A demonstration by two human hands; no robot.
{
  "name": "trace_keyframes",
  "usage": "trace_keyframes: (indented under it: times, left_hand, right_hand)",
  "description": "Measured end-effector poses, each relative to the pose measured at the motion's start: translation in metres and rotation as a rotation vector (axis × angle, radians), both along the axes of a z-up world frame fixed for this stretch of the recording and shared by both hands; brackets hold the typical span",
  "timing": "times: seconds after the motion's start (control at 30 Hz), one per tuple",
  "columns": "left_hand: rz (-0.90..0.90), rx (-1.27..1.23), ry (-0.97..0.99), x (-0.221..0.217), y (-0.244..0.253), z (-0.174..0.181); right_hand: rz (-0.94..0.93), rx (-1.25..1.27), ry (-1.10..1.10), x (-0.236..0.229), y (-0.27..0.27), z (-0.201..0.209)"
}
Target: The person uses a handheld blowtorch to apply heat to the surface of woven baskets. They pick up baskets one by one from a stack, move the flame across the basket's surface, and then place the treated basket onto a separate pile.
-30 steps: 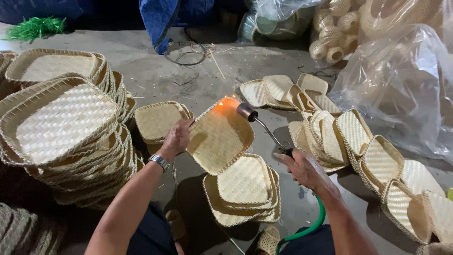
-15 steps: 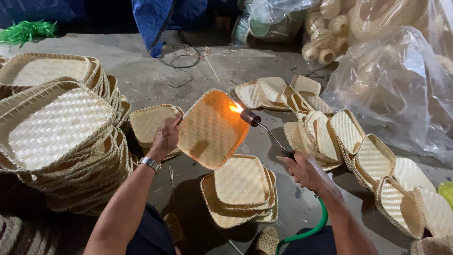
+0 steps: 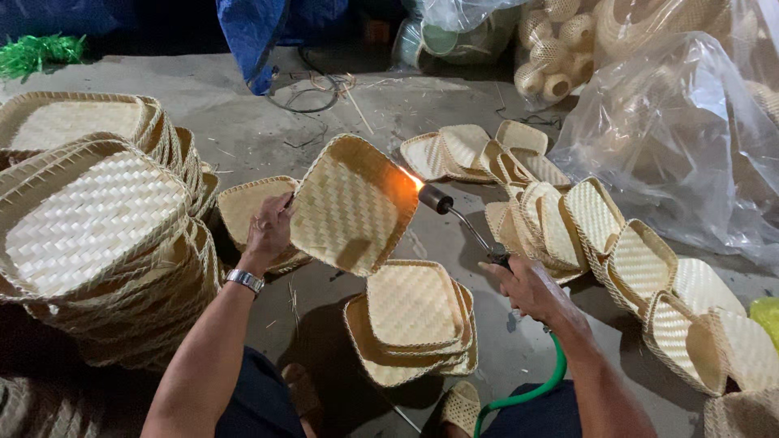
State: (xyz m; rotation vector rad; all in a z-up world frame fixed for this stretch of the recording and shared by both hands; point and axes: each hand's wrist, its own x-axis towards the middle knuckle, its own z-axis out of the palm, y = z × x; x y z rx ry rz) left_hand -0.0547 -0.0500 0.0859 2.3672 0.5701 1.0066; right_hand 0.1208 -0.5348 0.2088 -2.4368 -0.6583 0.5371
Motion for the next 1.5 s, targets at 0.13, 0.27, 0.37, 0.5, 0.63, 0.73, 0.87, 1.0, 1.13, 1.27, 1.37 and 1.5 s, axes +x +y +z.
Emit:
trace_keyframes:
  times: [0.13,0.27,0.37,0.5,0.63,0.73,0.87,1.0,1.13,1.27,1.37,1.5]
  left_hand:
    - [-0.030,-0.059,-0.049,-0.009,-0.003,0.008]
    - [-0.006,-0.074,-0.047,-0.006,0.000,0.011]
    - [0.018,-0.129,-0.023,-0.006,0.003,0.010]
    - [0.036,-0.156,-0.085,-0.008,0.000,0.014]
    - [0.038,-0.250,-0.075,-0.010,-0.004,0.020]
    - [0.039,-0.249,-0.116,-0.006,0.002,0.013]
    - [0.071,-0.216,-0.201,0.001,0.015,-0.008]
    - [0.093,-0.319,-0.220,0.000,0.010,-0.006]
    - [0.090,-0.353,-0.136,-0.009,-0.011,0.020]
    - [0.076,-0.343,-0.117,-0.009,-0.019,0.028]
    - [0.057,-0.384,-0.122,-0.005,-0.018,0.021]
    - [0.034,-0.325,-0.187,0.003,-0.016,0.011]
  right_hand:
    - [0.032,-0.014,-0.051,0.002,-0.003,-0.003]
    - [0.018,-0.012,0.001,0.001,-0.001,-0.005]
    - [0.053,0.001,-0.022,-0.003,-0.001,-0.004]
    - [0.074,-0.028,-0.071,-0.014,0.003,0.006]
    - [0.105,-0.074,-0.073,-0.019,0.005,0.006]
    - [0.173,-0.061,-0.129,-0.017,0.003,-0.002]
    - [0.210,-0.103,-0.061,-0.024,0.008,0.000]
    - [0.190,-0.116,0.031,-0.043,0.017,0.015]
    - [0.099,-0.109,-0.018,-0.039,0.020,0.010]
    - [0.110,-0.138,-0.064,-0.027,0.026,-0.002]
    - [0.111,-0.078,-0.093,-0.029,0.030,-0.001]
    - [0.200,-0.069,0.120,-0.039,0.038,0.010]
